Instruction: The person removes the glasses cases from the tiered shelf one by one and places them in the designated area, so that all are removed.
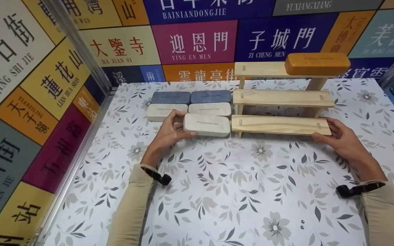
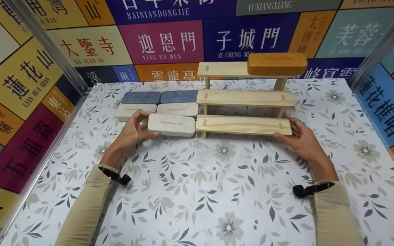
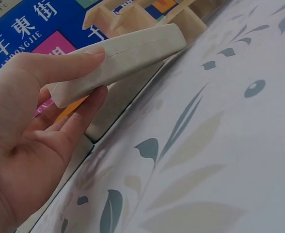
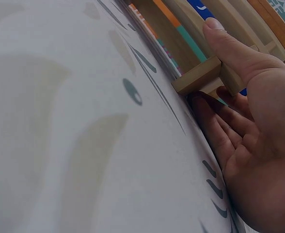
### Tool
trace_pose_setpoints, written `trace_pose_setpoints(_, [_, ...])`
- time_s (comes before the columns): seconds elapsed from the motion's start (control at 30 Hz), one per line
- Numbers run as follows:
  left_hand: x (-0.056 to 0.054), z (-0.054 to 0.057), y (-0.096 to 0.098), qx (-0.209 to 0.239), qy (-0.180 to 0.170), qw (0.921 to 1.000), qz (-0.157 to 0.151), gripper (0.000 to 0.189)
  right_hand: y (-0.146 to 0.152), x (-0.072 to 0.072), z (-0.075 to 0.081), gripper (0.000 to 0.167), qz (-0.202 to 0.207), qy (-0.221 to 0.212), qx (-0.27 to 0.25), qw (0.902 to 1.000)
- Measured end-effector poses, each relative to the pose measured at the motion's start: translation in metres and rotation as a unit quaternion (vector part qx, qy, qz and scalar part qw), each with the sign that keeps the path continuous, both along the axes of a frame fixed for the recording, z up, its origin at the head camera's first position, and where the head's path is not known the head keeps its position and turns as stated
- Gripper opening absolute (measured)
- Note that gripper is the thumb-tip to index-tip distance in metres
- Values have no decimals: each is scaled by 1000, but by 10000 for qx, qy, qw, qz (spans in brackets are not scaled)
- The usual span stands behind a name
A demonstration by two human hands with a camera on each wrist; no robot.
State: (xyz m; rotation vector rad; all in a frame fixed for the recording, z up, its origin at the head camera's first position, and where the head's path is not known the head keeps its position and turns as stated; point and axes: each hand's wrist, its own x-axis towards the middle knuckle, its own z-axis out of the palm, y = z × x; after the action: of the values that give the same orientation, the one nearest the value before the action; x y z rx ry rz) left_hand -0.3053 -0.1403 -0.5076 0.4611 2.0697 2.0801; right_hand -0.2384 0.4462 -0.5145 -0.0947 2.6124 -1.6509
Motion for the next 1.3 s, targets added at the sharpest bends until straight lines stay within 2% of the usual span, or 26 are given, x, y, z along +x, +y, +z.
trace_pose_setpoints(0.17, [0, -3, -1, 93, -208, 9997, -96, 70, 0, 0, -1, 77, 0, -13, 3, 10000])
trace_pose_setpoints(0.27, [0, -4, -5, -276, -60, 9996, -6, 69, 0, -1, -2, 77, 4, -12, -9, 10000])
trace_pose_setpoints(0.37, [-1, -4, -10, -839, 205, 9962, 62, 69, 0, -1, -2, 78, 9, -45, -31, 10000])
trace_pose_setpoints(0.47, [-3, -6, -14, -1385, 531, 9889, 91, 68, 1, -1, -2, 79, -8, -112, -42, 9999])
trace_pose_setpoints(0.57, [-4, -6, -14, -1916, 861, 9775, 191, 68, 1, 0, -2, 79, -23, -111, -68, 9999])
trace_pose_setpoints(0.73, [-3, -5, -9, -2450, 1101, 9627, 334, 65, -1, 1, -2, 76, 40, 61, -51, 10000])
trace_pose_setpoints(1.0, [-3, -4, -1, -2710, 1208, 9540, 429, 69, 0, 0, -1, 74, 64, 66, -220, 9997])
trace_pose_setpoints(1.3, [-3, -2, 1, -2720, 1348, 9512, 555, 68, 1, -1, -2, 72, 48, 71, -219, 9997])
